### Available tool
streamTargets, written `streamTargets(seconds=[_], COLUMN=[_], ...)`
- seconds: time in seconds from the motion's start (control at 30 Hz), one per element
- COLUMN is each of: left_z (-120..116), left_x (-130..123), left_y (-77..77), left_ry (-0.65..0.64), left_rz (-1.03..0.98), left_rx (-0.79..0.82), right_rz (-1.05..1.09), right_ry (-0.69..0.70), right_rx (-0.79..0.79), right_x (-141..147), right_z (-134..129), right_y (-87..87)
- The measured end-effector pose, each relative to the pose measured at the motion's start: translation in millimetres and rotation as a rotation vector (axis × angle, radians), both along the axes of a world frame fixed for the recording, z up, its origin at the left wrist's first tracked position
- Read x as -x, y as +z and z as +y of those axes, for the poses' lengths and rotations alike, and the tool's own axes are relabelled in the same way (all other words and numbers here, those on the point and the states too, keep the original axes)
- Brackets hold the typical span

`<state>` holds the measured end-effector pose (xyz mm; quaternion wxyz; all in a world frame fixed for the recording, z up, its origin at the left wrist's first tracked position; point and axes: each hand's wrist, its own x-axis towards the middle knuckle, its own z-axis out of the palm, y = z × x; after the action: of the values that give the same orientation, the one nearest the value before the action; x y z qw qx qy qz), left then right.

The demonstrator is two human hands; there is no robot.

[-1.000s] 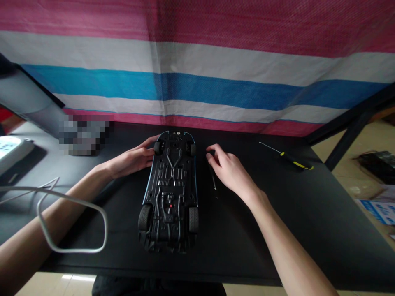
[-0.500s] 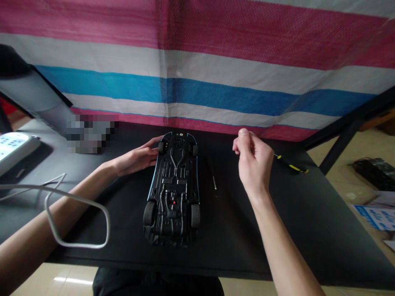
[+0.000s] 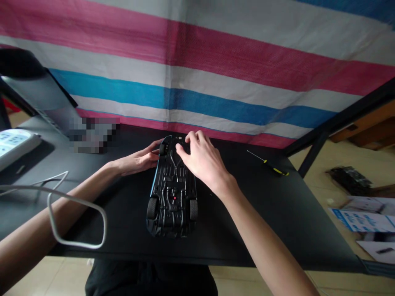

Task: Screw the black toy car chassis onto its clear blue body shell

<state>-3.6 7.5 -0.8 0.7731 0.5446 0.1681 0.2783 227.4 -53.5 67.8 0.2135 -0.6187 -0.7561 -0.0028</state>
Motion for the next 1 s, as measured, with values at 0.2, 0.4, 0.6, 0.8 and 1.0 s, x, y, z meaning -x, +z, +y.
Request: streamTargets(seconds=[0.2, 0.4, 0.6, 0.8, 1.0], left_z=[6.5, 6.6, 1.3, -2.2, -3.0], left_x=[-2.7, -7.6, -8.0, -6.0, -0.9], left_y=[-5.9, -2.9, -1.2, -2.8, -2.6], left_ry=[-0.001, 0.029, 0.04, -0.002, -0.029], left_rz=[0.005, -0.096, -0.104, -0.117, -0.085], left_rx=[0.126, 0.255, 0.245, 0.154, 0.096], right_rz=[-0.105, -0.145, -0.134, -0.115, -0.098], right_ry=[-0.03, -0.106, -0.156, -0.189, -0.204], right_rx=[0.062, 0.106, 0.135, 0.097, 0.023], right_x=[26.1, 44.3, 52.8, 56.8, 57.8], right_z=[5.9, 19.4, 25.1, 18.9, 15.2], right_y=[8.9, 7.9, 5.1, 17.4, 26.1])
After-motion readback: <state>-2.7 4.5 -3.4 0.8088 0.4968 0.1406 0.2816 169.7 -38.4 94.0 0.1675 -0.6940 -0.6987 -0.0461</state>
